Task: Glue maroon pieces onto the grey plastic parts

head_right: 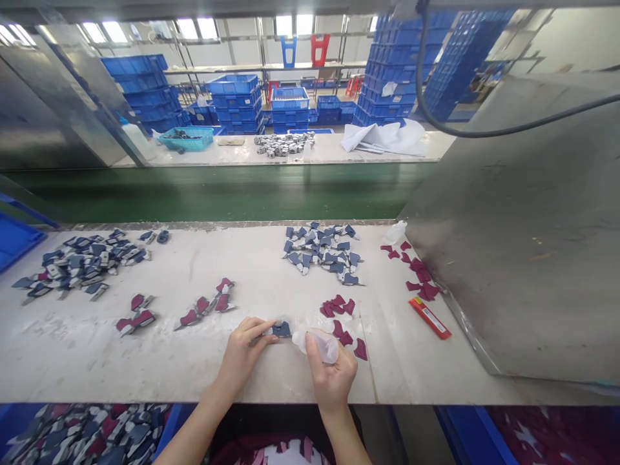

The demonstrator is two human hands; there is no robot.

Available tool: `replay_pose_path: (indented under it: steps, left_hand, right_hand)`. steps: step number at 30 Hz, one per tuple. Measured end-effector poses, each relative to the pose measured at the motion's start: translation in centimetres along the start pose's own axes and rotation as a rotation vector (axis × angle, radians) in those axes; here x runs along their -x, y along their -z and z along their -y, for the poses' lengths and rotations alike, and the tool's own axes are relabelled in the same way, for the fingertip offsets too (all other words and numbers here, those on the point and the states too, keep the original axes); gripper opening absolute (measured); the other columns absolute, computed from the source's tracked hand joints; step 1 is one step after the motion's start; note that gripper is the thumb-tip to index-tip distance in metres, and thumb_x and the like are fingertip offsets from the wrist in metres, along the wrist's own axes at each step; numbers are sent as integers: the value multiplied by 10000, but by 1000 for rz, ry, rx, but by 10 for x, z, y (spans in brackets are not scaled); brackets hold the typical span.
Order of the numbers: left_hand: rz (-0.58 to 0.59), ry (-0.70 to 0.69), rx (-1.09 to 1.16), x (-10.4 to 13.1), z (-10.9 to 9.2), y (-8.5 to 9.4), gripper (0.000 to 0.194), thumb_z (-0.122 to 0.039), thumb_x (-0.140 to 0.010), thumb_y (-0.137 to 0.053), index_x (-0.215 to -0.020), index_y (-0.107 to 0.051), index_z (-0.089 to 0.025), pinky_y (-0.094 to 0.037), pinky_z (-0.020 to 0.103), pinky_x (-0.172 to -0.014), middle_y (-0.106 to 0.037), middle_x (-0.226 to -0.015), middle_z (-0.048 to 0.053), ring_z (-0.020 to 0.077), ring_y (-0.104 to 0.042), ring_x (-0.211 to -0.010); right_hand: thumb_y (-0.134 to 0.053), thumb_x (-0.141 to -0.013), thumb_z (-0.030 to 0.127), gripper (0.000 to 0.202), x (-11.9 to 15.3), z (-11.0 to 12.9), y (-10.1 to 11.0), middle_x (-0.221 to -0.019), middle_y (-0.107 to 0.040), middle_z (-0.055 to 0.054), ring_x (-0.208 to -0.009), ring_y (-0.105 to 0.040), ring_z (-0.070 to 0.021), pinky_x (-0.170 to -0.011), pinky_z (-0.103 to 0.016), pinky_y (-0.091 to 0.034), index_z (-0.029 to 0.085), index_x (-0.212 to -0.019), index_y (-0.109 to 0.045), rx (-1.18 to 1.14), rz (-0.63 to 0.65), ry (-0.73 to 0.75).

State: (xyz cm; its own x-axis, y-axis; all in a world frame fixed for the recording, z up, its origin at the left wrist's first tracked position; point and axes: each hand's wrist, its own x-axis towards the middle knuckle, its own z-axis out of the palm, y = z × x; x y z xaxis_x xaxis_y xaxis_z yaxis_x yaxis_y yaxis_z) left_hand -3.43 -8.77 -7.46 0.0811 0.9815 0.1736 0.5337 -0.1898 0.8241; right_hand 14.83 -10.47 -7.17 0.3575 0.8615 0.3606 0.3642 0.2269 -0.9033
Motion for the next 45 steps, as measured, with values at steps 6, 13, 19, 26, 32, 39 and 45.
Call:
replay_pose_path:
  steps: [6, 13, 19, 26, 32, 39, 45]
  left_hand:
    - [11, 20, 14, -1, -3, 2, 211, -300, -904, -647, -1064, -780, -262, -543, 368, -778, -746, -866, 62, 234, -662, -841]
    - [-1, 23, 19, -1, -1, 0, 205, -293, -886, -669, -1049, -784, -243, -543, 364, -771, -745, -849, 61, 231, -660, -829]
    - [-6, 41, 33, -2, 1, 2, 197, -291, -859, -688, -1013, -788, -222, -546, 363, -753, -740, -842, 62, 234, -652, -813]
    - [-7, 84, 88, -4, -6, 5, 208, -302, -841, -667, -988, -789, -217, -549, 354, -751, -738, -863, 65, 231, -660, -804]
    - [-31, 115, 135, -5, -10, 9, 229, -356, -854, -639, -986, -777, -229, -562, 332, -753, -759, -926, 63, 228, -682, -839]
    - [-51, 121, 127, -6, -15, 11, 219, -375, -840, -655, -957, -780, -239, -574, 332, -751, -781, -934, 57, 229, -702, -814]
    - [-73, 202, 180, -4, -19, 10, 231, -385, -803, -677, -933, -786, -228, -593, 354, -796, -801, -960, 65, 258, -740, -866]
  right_hand:
    - [-711, -830, 439, 326, 4, -6, 2, -687, -755, -94, -592, -723, -251, -528, -298, -591, 129, -748, -771, -5, -114, -72]
    - [-786, -748, 444, 332, 6, -16, 1, -711, -759, -109, -623, -725, -273, -510, -302, -572, 114, -774, -769, -124, -114, -265]
    - [-813, -711, 400, 353, -14, -17, 19, -718, -683, -22, -594, -673, -180, -559, -273, -535, 163, -880, -614, -394, -339, -377]
    - [-893, -568, 385, 653, -58, -45, 73, -1053, -670, -74, -970, -645, -231, -935, -443, -487, 216, -1059, -497, -76, -368, -226]
    - [-843, -646, 501, 829, -55, -62, 86, -1160, -649, -141, -893, -659, -240, -861, -455, -534, 188, -1311, -458, 183, -341, -205]
    - [-820, -769, 316, 421, -7, -32, 71, -954, -680, -94, -840, -631, -254, -792, -411, -512, 205, -1138, -650, 682, -357, 431]
    - [-616, -930, 437, 265, -5, -32, 56, -967, -695, -95, -900, -559, -274, -817, -456, -509, 226, -1048, -726, 647, 58, 375]
